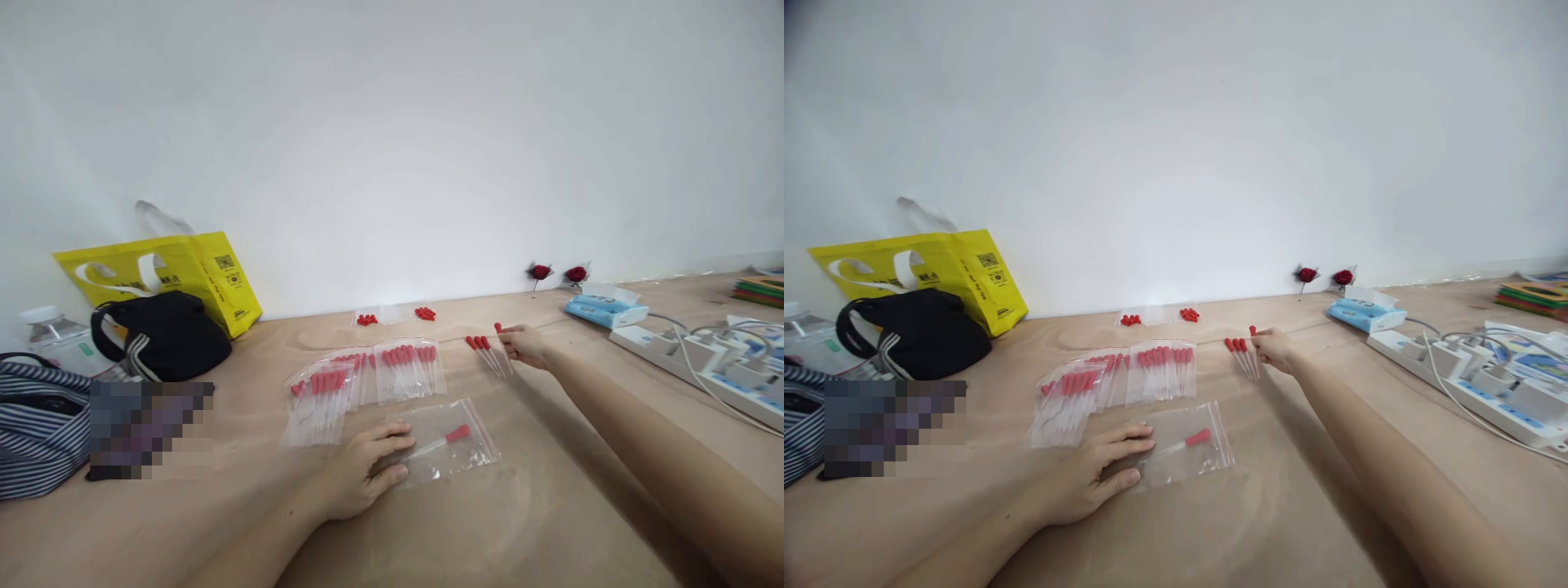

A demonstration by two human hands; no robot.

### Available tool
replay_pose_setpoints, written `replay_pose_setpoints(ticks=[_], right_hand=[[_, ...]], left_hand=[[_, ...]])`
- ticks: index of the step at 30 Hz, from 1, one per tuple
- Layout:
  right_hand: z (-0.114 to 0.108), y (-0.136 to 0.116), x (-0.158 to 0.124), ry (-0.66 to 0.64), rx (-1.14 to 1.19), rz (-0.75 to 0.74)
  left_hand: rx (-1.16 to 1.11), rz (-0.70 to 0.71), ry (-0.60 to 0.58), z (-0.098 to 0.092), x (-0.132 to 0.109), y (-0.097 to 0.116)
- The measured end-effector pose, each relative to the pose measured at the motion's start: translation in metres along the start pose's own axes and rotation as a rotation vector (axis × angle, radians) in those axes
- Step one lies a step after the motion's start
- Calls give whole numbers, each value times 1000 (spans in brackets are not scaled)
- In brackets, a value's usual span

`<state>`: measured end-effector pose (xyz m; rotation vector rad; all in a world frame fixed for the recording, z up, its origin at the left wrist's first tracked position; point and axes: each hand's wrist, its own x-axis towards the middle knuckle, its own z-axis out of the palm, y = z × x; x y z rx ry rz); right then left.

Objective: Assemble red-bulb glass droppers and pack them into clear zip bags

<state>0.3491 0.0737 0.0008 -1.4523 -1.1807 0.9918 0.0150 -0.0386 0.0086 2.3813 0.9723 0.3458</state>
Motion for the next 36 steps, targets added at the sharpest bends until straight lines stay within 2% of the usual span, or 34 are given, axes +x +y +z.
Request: replay_pose_setpoints(ticks=[3, 5, 8, 12, 16, 18, 26, 31, 36], right_hand=[[5, 2, -35, -57, 42, 1], [12, 8, -57, -49, 92, -20], [21, 19, -78, -63, 68, -160], [29, 26, -86, -55, 22, -258], [35, 25, -88, 11, 92, -212], [37, 24, -91, -4, 148, -174], [42, 17, -106, -245, 179, -103], [41, 12, -112, -378, 181, -138], [42, 19, -109, -512, 232, -129]], left_hand=[[4, -5, 1, 0, 0, -1], [-1, -7, 7, 0, 0, -2], [-23, 0, 22, 2, 0, -5], [-20, 14, 14, 2, 0, -6], [8, 21, -4, 1, 1, -3], [18, 19, -8, 1, 1, -1], [23, -12, 21, 1, -1, -2], [49, -8, 13, 0, -1, 0], [40, 1, 26, 0, -1, 1]])
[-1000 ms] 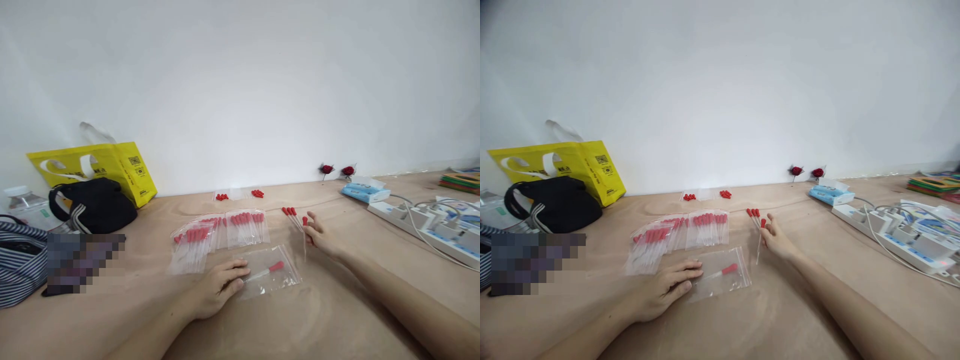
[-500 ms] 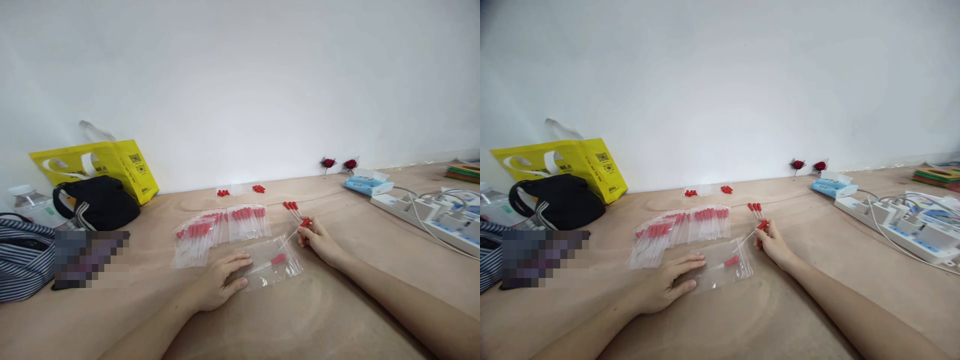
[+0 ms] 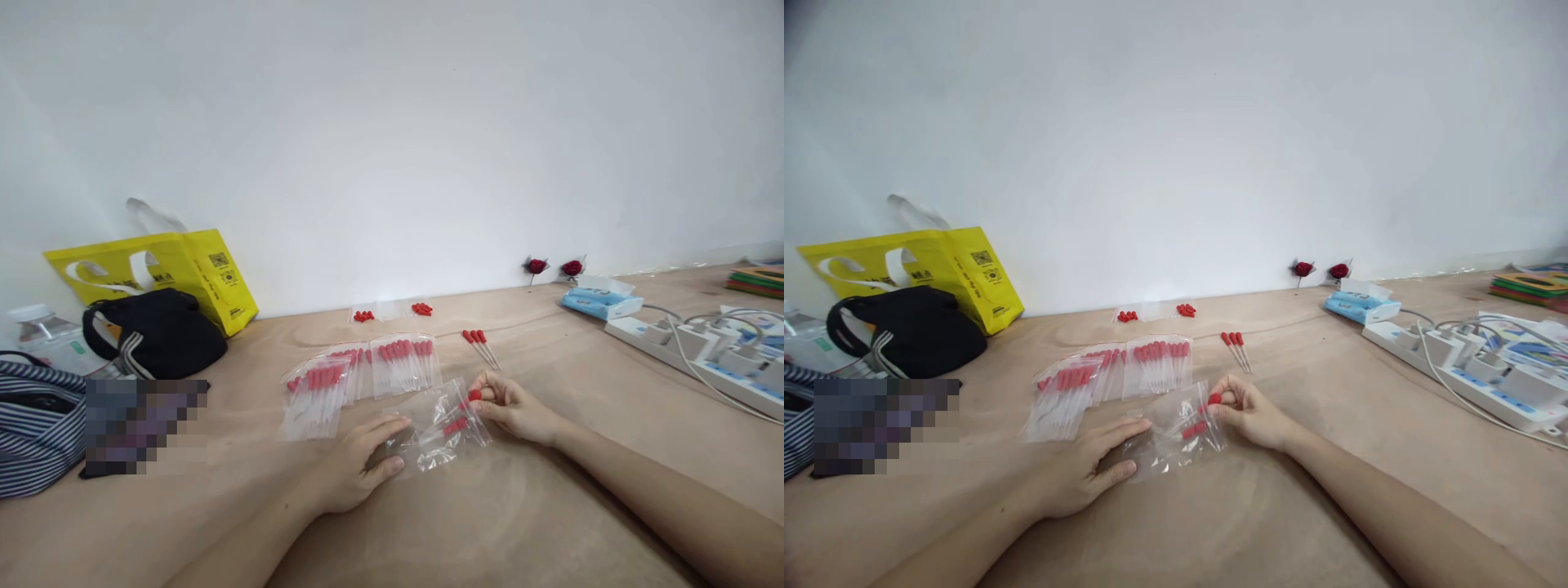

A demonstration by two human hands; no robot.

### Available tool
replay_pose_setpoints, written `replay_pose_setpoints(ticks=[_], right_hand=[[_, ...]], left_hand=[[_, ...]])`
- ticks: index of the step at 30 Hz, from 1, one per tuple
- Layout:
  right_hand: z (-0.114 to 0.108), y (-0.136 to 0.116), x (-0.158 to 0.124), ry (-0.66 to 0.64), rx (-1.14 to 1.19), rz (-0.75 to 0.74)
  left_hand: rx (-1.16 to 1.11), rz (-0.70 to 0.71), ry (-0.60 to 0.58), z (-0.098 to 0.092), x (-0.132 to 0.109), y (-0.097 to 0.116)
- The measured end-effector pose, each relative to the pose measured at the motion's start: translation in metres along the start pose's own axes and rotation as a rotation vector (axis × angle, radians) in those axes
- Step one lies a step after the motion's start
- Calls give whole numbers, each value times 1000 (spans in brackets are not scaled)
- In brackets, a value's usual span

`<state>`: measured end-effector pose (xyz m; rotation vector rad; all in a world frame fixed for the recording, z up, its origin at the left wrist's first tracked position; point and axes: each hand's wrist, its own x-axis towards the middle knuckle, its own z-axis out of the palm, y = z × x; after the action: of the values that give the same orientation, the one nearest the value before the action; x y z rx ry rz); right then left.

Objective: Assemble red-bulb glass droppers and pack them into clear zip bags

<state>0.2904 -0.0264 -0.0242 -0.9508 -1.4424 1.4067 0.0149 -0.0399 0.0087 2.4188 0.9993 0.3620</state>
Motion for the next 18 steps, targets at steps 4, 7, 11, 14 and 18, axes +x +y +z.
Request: replay_pose_setpoints(ticks=[4, 7, 11, 14, 18], right_hand=[[4, 0, 2, -84, -104, 28], [9, -5, 0, -199, -177, -6], [7, -7, -1, -228, -246, 28], [-7, -4, 7, -43, -354, 72], [-38, -5, 31, 468, -565, 24]], left_hand=[[-3, -16, -1, 1, 0, -1], [1, -8, -2, 1, 0, -2], [15, -5, -27, 1, 1, -2], [18, -11, -31, 1, 2, -2], [19, 5, -24, 1, 1, -3]])
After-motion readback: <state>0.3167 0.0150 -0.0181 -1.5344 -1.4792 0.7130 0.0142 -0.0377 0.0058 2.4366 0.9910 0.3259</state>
